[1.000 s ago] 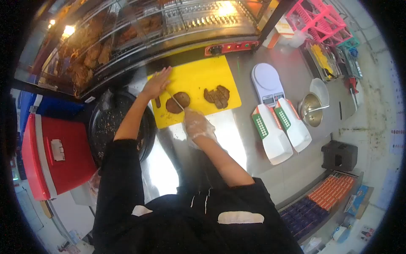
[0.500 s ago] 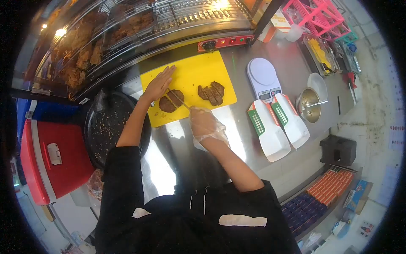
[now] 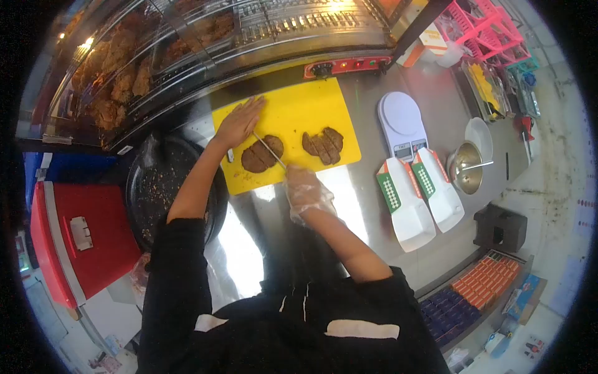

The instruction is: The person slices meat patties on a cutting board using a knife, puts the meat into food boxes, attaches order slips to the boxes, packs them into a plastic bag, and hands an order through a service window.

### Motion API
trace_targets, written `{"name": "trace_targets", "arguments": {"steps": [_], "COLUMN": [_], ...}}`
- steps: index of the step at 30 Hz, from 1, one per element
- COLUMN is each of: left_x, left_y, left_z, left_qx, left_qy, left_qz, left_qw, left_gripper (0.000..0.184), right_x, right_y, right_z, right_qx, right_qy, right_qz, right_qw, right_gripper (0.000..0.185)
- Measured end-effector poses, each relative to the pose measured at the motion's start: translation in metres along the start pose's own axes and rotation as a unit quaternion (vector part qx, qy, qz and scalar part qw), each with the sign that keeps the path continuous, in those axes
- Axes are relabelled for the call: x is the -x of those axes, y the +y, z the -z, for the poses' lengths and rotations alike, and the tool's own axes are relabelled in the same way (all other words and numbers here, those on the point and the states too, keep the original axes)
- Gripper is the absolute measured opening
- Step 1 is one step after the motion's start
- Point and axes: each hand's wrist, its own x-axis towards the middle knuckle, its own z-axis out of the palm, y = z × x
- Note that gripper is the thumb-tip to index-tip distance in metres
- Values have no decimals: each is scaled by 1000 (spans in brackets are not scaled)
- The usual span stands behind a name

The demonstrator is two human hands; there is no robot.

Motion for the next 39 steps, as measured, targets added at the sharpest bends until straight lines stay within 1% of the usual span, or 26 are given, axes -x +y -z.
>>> {"name": "trace_targets", "arguments": {"steps": [1,3,5,6,7,9,11,12,13,15,16,18,19,21,22,23,25,27,29,31,32,34,35,36,37,39], "left_x": [4,7,5,6,12,22,50,66,83,119,129,134,130,121,119,117,118,116,116,116,116,117,118,115,113,109], "left_y": [2,3,5,9,13,27,62,78,91,102,109,121,126,134,134,133,132,133,133,132,130,126,122,121,120,119], "left_z": [-3,-3,0,1,3,9,18,13,3,-28,-34,-38,-35,-29,-29,-27,-23,-22,-20,-12,-12,-10,-9,4,11,14], "left_qx": [-14,-16,-22,-35,-39,-7,68,144,218,278,278,383,384,346,321,322,290,289,286,302,303,95,97,101,106,100], "left_qy": [10,10,7,37,35,145,293,355,409,386,385,293,297,315,322,325,267,282,298,238,238,300,297,282,267,277], "left_qz": [-9,-11,13,20,24,88,157,225,291,408,412,417,415,397,390,389,429,422,416,452,452,357,359,347,335,346], "left_qw": [1000,1000,1000,999,998,986,941,896,837,779,778,771,769,789,801,800,813,812,810,805,805,880,880,889,897,891], "left_gripper": [45,45,45,44,44,42,41,41,41,35,35,26,26,20,20,20,26,25,24,38,38,68,68,78,89,91], "right_x": [1,-4,-9,-6,-4,-10,-13,-14,-12,4,12,21,24,32,34,36,37,38,41,41,40,38,38,36,34,27], "right_y": [1,7,7,5,3,-1,5,8,7,-3,-8,-15,-16,-17,-18,-18,-21,-23,-25,-29,-31,-38,-41,-44,-44,-43], "right_z": [-4,-6,-10,-11,-13,-12,-10,-9,0,27,32,40,41,41,39,37,32,30,32,32,32,41,47,52,49,38], "right_qx": [-3,-3,-7,-14,-18,-6,-9,-13,-13,-42,-41,-49,-45,-43,-40,-31,-23,-20,-29,-39,-12,16,26,37,38,45], "right_qy": [-4,0,21,26,24,40,52,59,60,55,50,32,35,36,38,36,35,9,9,8,2,-6,-35,-63,-66,-66], "right_qz": [-2,60,45,29,32,62,91,115,118,90,91,43,46,66,68,66,62,70,68,68,66,63,56,50,48,46], "right_qw": [1000,998,999,999,999,997,994,992,991,994,994,997,997,996,996,997,997,997,997,997,998,998,997,996,996,996], "right_gripper": [16,16,16,16,16,16,17,19,19,21,21,23,23,21,21,21,20,19,18,17,13,11,11,11,11,14]}}
